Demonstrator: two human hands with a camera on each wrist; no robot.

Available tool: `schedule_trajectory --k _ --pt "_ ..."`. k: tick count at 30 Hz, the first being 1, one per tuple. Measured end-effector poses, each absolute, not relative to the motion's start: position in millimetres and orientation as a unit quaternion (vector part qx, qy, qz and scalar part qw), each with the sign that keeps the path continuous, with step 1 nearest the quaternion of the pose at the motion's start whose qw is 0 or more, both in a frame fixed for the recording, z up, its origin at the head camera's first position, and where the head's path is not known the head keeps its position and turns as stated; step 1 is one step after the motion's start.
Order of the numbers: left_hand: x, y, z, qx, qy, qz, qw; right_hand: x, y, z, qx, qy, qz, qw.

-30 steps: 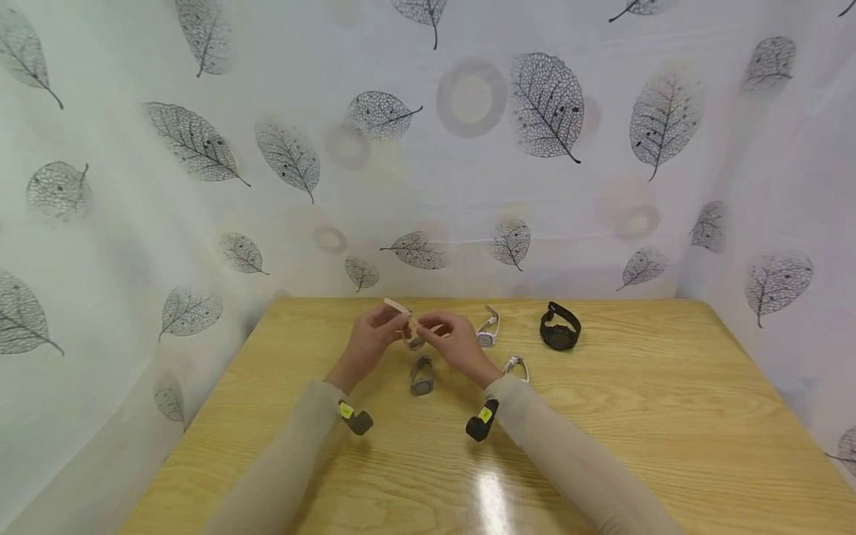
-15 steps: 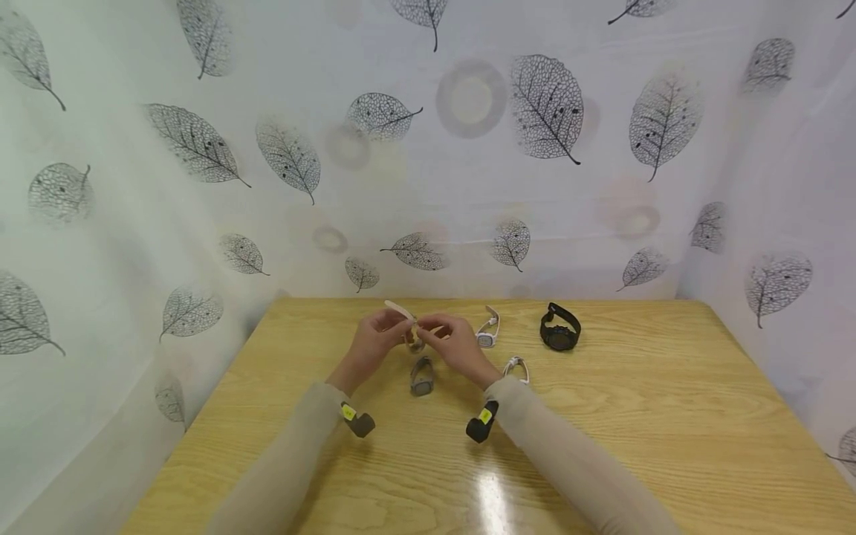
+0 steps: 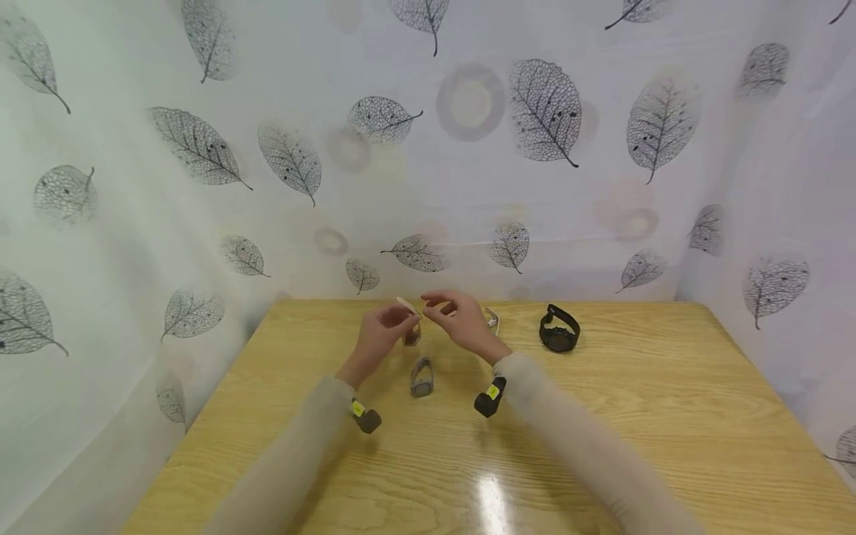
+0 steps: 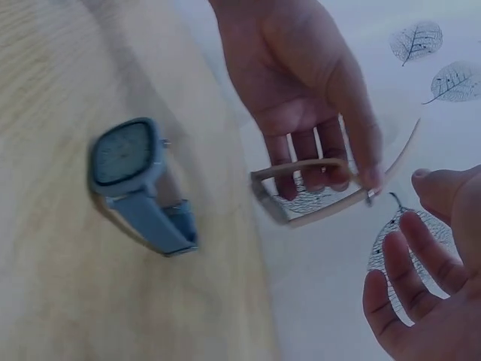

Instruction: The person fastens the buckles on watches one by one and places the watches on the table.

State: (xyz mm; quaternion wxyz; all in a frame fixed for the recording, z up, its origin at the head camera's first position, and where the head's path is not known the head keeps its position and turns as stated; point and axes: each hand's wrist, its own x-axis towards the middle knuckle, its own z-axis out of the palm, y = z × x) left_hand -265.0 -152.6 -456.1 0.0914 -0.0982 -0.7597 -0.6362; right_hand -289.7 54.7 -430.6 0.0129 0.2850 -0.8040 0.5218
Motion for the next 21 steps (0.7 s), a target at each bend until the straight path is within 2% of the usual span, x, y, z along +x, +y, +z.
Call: schedule_trajectory --k 7,14,21 --pt "-266 -144 -454 -0.099 -0.787 -0.598 0.111 -291 52 -407 0.311 -0.811 0.495 0.006" --pt "-267 -142 -458 -0.102 -0.794 -0.588 0.118 -290 47 -409 0.314 -0.826 0.468 -0.006" --pt "-265 -146 -460 -0.109 -0.8 -0.58 0.102 -291 47 -415 0.321 -0.82 0.474 0.004"
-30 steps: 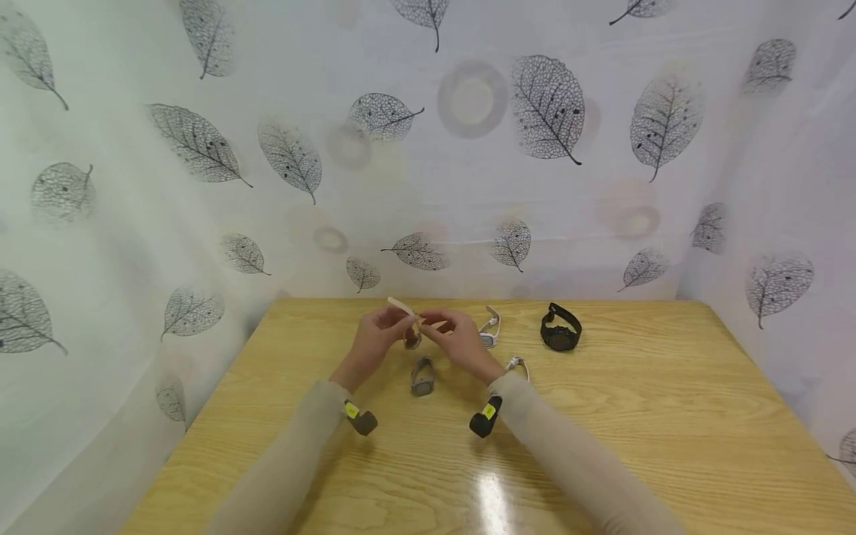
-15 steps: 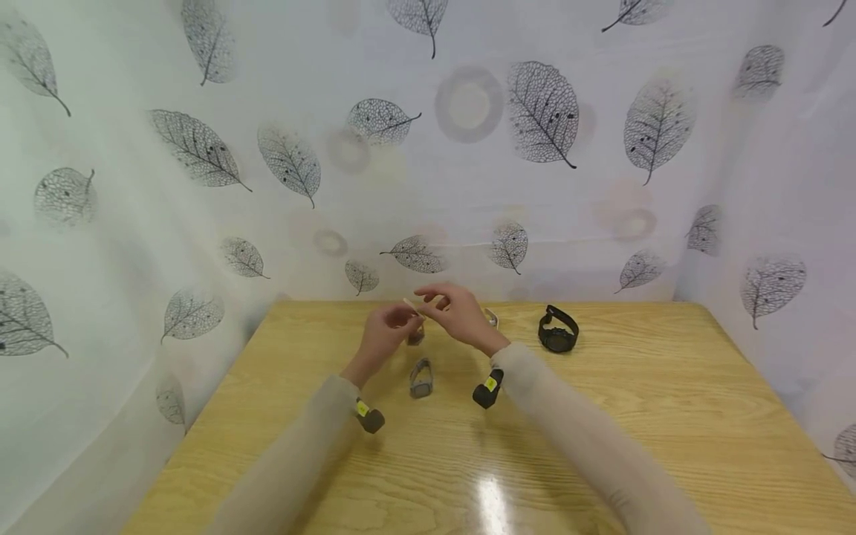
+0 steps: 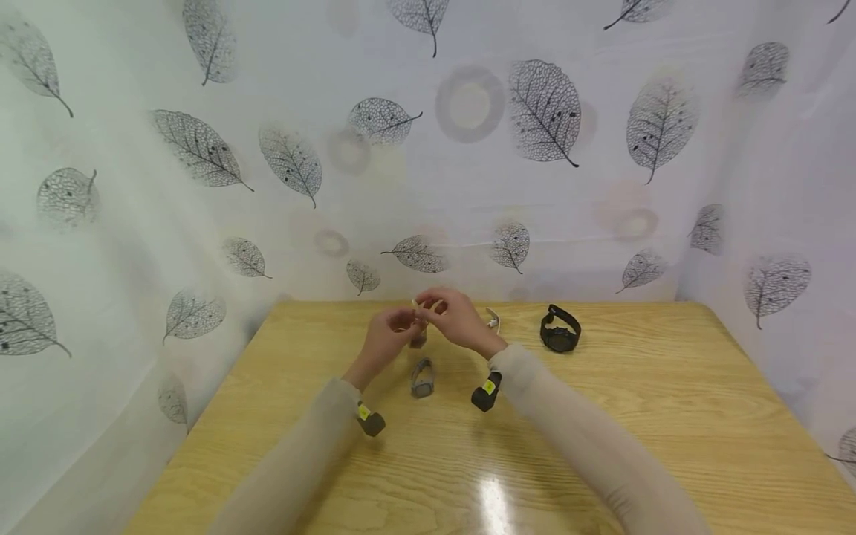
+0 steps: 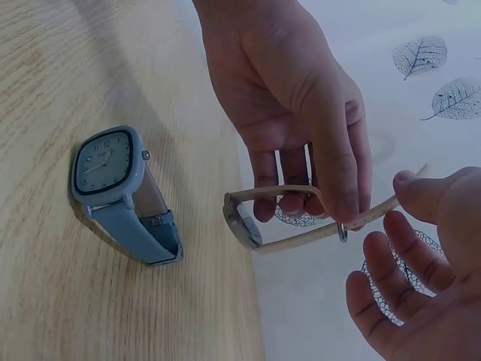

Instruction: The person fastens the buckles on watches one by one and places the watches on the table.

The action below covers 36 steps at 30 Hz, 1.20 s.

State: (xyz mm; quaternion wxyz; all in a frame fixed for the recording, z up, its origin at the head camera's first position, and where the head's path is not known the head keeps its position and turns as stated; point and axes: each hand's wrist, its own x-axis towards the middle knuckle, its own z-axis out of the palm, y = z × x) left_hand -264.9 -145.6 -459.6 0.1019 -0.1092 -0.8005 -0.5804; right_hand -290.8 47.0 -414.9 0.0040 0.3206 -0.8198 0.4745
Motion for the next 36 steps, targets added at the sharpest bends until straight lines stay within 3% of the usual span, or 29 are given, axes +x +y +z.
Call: schedule_trajectory --k 8,16,36 --pt "-260 -153 -460 -0.124 -0.799 -0.58 0.098 -290 51 -419 0.304 -0.794 0.527 -0.01" --pt "-260 -155 -463 -0.134 -0.799 -0.571 0.136 -296 56 -428 0.3 -0.744 0.597 -0.033" --pt "-260 -155 -470 -0.187 -0.793 -0.556 0.164 -293 58 -432 0.297 -0.728 0.617 -0.041"
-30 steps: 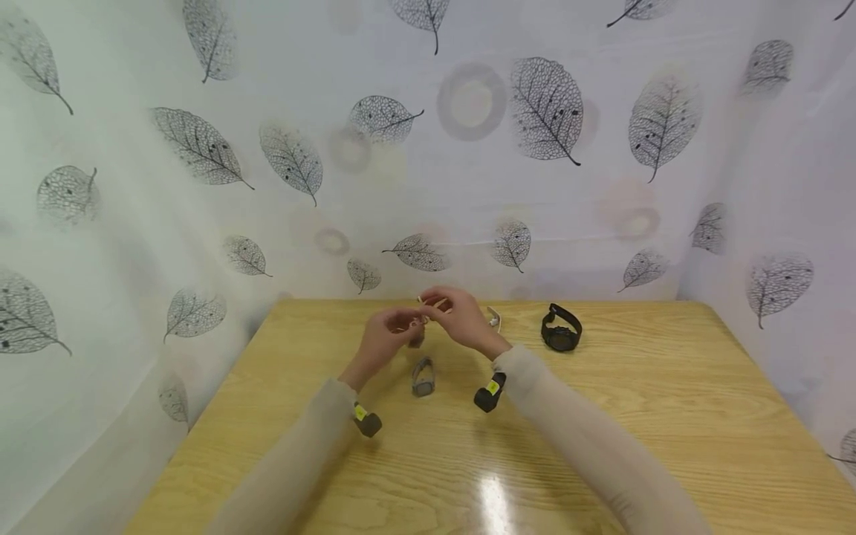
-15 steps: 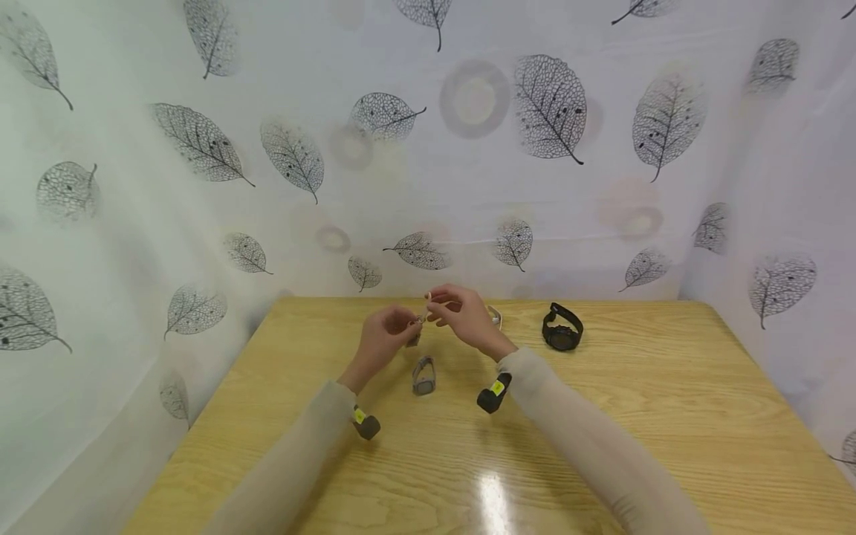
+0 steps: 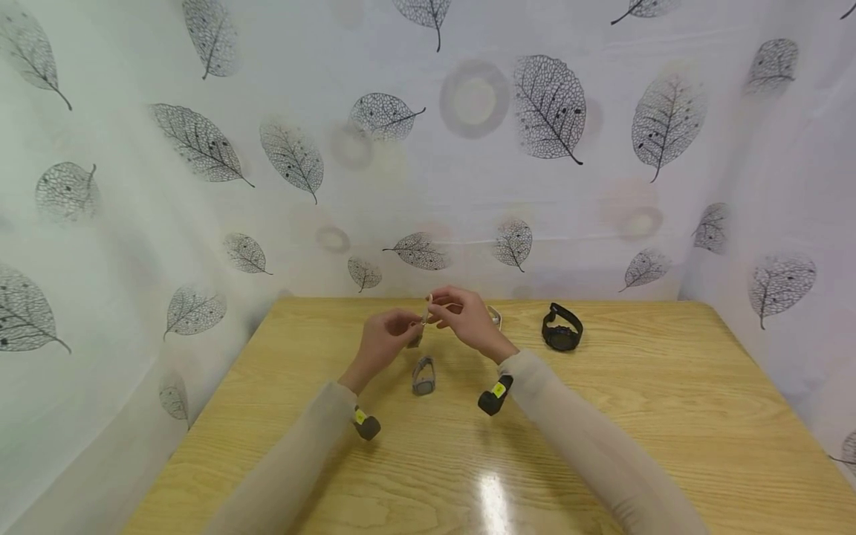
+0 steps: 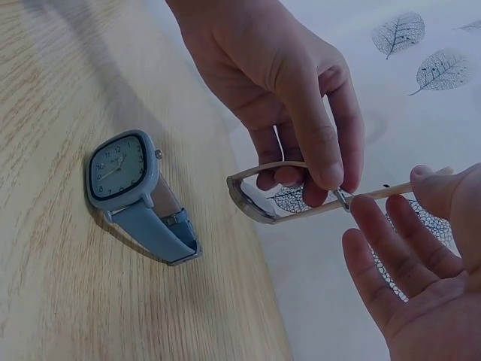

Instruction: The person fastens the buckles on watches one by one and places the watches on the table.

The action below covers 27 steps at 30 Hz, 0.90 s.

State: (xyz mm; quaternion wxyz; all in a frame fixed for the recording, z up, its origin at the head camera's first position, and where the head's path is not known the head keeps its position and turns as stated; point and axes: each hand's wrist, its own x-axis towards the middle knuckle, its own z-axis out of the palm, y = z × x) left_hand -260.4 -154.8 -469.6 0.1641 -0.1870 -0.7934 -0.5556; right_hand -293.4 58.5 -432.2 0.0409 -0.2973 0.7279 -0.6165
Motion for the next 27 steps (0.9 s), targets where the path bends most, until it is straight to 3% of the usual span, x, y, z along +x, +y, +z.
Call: schedule_trajectory --k 27 --pt "-257.2 -150.9 -468.9 -0.167 -0.816 -0.533 0.152 -291.3 60.8 -433.1 -0.298 0.736 -0.604 0.067"
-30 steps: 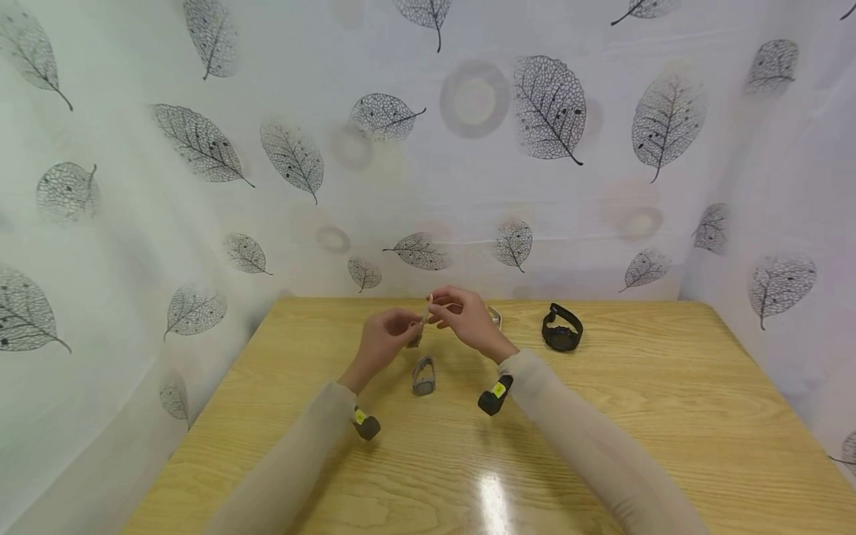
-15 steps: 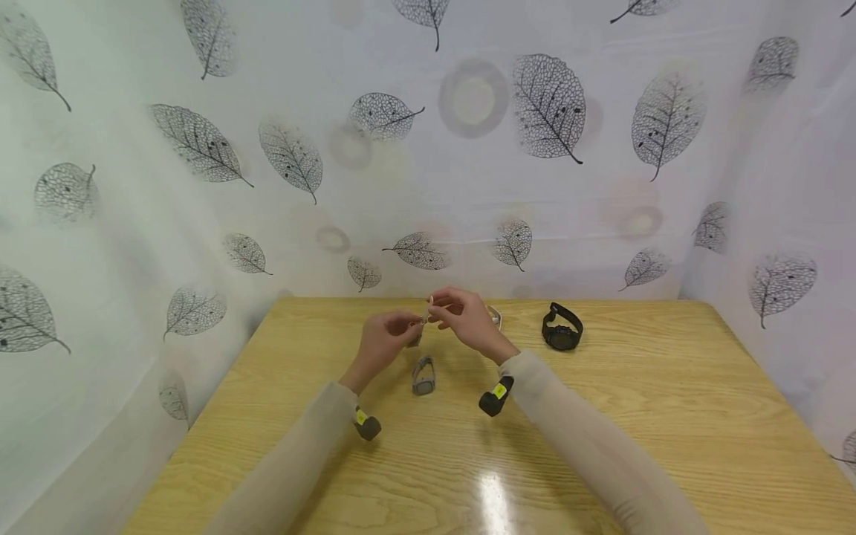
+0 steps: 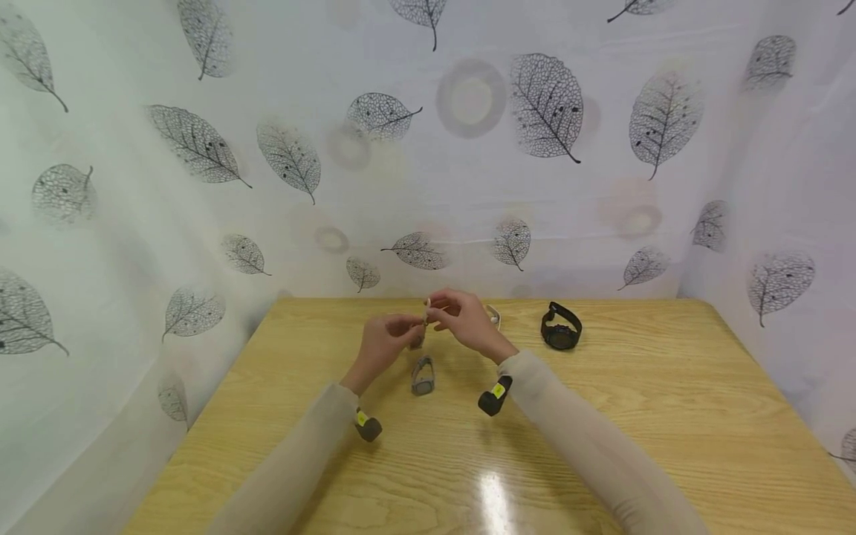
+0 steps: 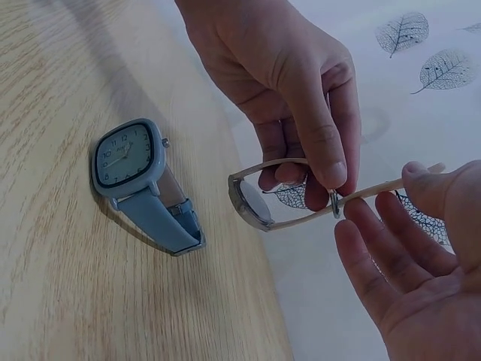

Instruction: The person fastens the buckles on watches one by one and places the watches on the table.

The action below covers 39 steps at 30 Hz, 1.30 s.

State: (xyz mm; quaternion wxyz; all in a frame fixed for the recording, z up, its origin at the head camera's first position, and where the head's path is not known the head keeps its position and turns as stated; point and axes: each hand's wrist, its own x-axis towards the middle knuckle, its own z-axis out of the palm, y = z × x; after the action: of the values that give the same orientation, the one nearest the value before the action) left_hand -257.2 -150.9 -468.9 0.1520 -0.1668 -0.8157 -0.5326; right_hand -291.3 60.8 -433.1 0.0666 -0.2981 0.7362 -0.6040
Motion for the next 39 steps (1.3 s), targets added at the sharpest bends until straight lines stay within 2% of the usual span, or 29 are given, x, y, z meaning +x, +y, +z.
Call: schedule_trajectory --k 17,32,39 --pt "-255.8 -149.9 -466.8 -0.171 -0.813 -0.538 0.143 -290.9 57.8 -433.9 -0.29 0.754 -0.587 0.05" --pt "-254.8 -148.6 -465.6 -0.096 -0.815 -0.553 0.145 -288.5 54.8 -438.1 -0.284 0.795 -0.535 -0.03" --pt "-255.6 -148.4 -463.7 -0.079 -0.801 -0.579 0.134 -288.6 52.4 -440.4 -0.287 0.793 -0.528 -0.099"
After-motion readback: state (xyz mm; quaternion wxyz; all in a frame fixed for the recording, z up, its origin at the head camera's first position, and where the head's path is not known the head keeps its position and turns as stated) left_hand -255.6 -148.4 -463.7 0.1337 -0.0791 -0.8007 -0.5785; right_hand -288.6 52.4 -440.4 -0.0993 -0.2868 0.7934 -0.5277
